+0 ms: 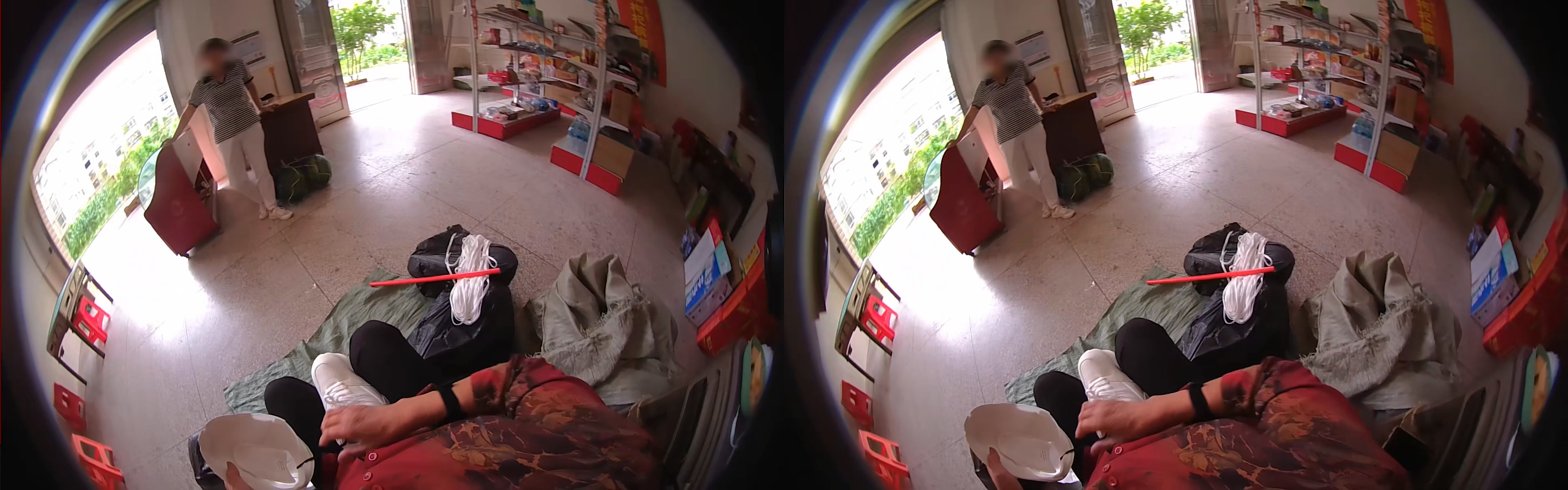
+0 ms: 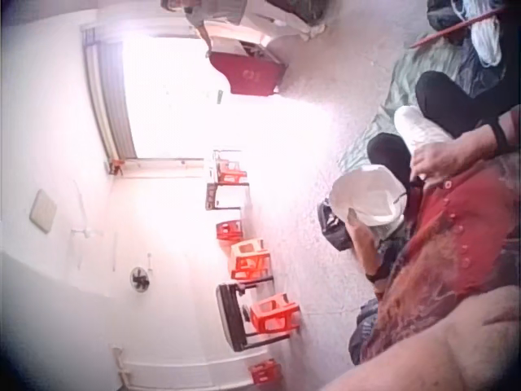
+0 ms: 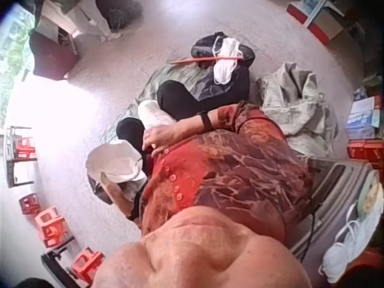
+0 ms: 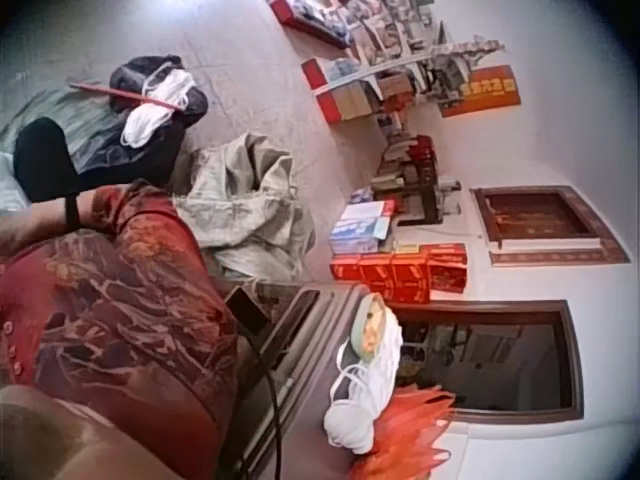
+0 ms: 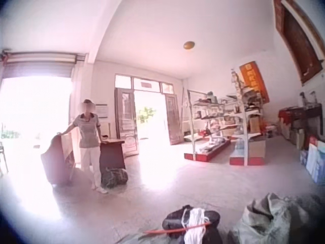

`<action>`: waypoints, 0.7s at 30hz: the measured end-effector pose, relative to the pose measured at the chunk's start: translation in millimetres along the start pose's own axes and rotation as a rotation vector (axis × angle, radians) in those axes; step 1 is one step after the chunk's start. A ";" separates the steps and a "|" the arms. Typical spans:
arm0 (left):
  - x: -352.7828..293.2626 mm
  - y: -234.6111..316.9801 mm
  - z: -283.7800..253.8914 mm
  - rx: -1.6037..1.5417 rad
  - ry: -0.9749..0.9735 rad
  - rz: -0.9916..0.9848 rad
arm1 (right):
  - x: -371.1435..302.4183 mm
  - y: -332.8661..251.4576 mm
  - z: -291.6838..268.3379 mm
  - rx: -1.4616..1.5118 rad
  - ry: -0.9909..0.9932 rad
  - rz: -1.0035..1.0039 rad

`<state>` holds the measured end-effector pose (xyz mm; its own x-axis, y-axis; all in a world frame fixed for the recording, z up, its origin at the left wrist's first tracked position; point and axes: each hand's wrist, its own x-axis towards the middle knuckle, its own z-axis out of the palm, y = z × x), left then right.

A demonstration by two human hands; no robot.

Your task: Lacing a white shoe or boot component while sitting on the floor.

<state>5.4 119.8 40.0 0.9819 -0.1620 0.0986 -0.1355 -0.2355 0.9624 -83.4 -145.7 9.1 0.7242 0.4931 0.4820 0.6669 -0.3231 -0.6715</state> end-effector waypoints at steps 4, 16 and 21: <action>-5.0 51.5 39.1 0.454 -0.123 0.214 | 34.9 16.0 55.7 -0.175 -0.155 -0.103; 7.2 -31.6 36.3 0.340 -0.334 0.067 | 2.6 -2.2 40.1 1.335 -0.034 0.432; -38.3 -39.5 24.2 0.507 -0.419 0.039 | -32.4 -9.7 12.2 1.074 -0.024 0.775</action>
<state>-30.0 112.1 -7.9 0.8540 -0.5149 -0.0745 -0.3161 -0.6273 0.7117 -115.4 -148.7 -6.9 0.8418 0.4892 -0.2281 -0.3924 0.2645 -0.8810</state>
